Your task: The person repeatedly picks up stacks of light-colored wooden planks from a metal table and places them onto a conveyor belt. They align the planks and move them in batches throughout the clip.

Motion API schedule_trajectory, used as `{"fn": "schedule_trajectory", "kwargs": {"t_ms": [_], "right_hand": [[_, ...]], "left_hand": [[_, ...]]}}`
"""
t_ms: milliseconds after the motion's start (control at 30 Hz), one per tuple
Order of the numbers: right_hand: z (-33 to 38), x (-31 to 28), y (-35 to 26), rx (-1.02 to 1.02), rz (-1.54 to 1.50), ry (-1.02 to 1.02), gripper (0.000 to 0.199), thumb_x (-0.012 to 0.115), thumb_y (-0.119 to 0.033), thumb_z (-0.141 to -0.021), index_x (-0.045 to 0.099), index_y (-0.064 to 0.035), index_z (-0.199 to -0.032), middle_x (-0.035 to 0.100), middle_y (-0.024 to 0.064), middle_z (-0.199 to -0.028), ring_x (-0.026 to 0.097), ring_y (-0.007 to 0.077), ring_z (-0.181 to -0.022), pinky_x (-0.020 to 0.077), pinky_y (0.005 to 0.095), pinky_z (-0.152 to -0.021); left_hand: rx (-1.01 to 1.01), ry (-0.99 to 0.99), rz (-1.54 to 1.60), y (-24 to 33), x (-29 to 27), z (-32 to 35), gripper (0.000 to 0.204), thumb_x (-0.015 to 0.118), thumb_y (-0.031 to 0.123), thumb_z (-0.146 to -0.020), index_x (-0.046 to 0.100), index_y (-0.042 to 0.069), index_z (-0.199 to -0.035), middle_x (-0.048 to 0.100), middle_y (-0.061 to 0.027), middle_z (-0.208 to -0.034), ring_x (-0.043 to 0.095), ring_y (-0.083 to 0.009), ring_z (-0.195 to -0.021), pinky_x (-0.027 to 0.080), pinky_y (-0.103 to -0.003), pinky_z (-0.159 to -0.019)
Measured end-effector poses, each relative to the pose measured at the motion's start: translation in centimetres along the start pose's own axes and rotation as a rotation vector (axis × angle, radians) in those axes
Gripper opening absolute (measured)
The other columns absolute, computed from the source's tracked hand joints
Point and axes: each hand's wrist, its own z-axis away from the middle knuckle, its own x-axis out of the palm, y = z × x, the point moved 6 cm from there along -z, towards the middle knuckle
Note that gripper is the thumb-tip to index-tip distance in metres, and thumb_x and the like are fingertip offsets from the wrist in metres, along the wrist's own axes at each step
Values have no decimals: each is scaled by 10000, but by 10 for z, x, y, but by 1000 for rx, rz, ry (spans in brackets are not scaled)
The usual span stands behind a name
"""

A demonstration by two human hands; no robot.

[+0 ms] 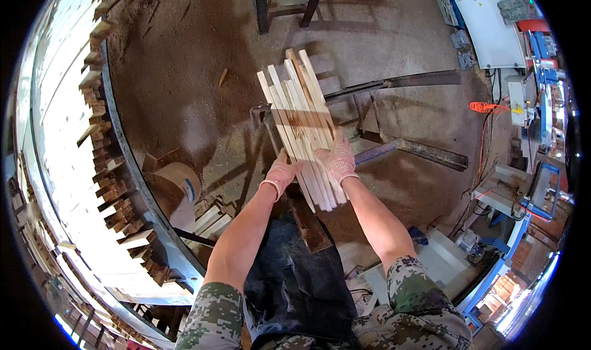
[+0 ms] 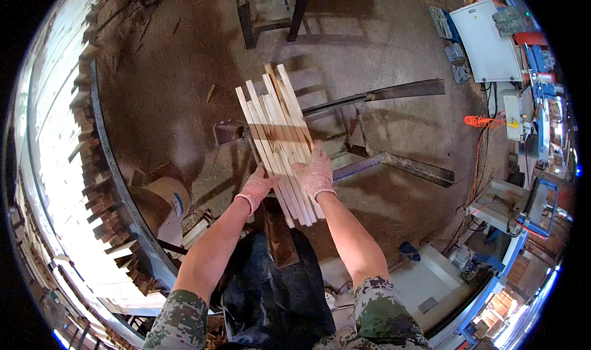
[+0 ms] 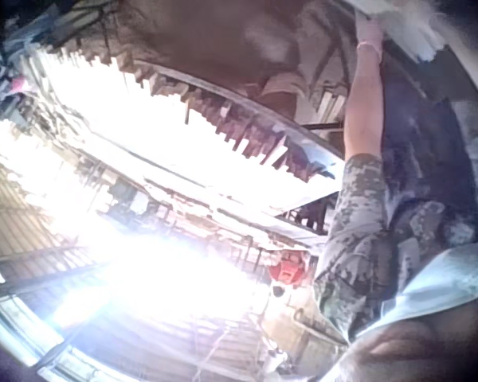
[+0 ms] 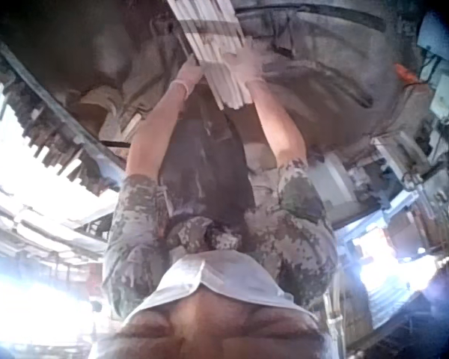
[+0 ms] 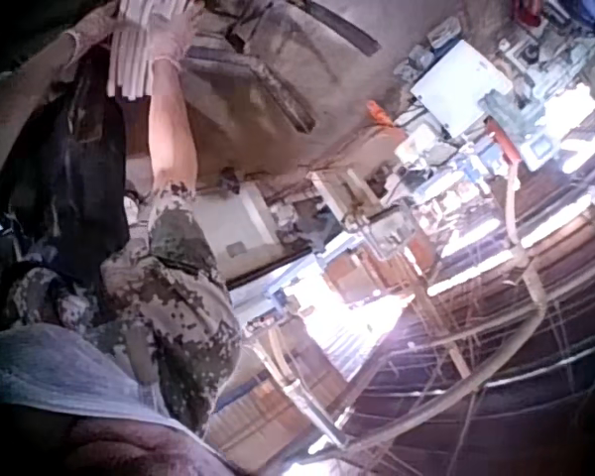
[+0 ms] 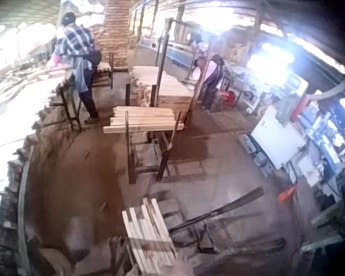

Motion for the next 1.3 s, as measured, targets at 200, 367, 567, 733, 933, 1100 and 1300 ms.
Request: {"fn": "schedule_trajectory", "kwargs": {"t_ms": [200,367,567,733,933,1100,1300], "right_hand": [[5,15,22,28,-271,-155,1014,838,-396,-858,342,-9,-1653,583,314,-1479,521,444,-1428,414,434,-1210],[76,-12,21,-97,-200,113,893,763,-165,-920,299,58,-1650,522,291,-1575,493,402,-1476,356,408,-1246],[200,44,84,84,-284,-337,480,664,-290,-982,704,64,-1302,762,160,-1208,679,318,-1201,493,418,-1059],[261,92,71,-168,187,-536,586,735,-409,-923,710,89,-1231,718,301,-1286,650,424,-1284,486,450,-1086],[290,131,-67,-437,22,-541,547,680,-355,-960,675,100,-1263,734,284,-1246,673,373,-1202,492,431,-1043],[329,116,-260,-614,-92,-600,635,688,-236,-984,532,97,-1501,731,177,-1296,662,210,-1164,515,343,-1010],[304,127,-396,-788,-594,-519,860,759,-176,-951,328,-25,-1679,558,296,-1551,577,349,-1426,466,393,-1188]], "left_hand": [[107,-88,-323,-22,4,28,734,697,327,-996,458,-51,-1578,541,-284,-1579,504,-373,-1493,382,-392,-1242],[29,72,157,-35,-36,129,733,685,340,-995,476,-78,-1559,576,-275,-1550,538,-399,-1456,409,-403,-1218],[-22,16,241,-74,-84,258,510,742,305,-994,692,-38,-1368,764,-128,-1256,688,-196,-1172,526,-342,-1033],[-58,191,158,-139,-135,360,515,741,361,-956,742,-22,-1300,777,-140,-1220,711,-242,-1145,533,-356,-1035],[-104,407,463,-237,-174,464,552,731,385,-949,734,6,-1350,765,-145,-1280,695,-270,-1208,522,-382,-1069],[4,690,920,-302,-196,520,569,754,343,-980,683,-24,-1409,755,-81,-1111,677,-188,-977,544,-344,-883],[-98,1163,964,-374,-242,520,622,769,318,-981,616,-28,-1474,747,-136,-1197,693,-241,-1018,552,-382,-884]]}}
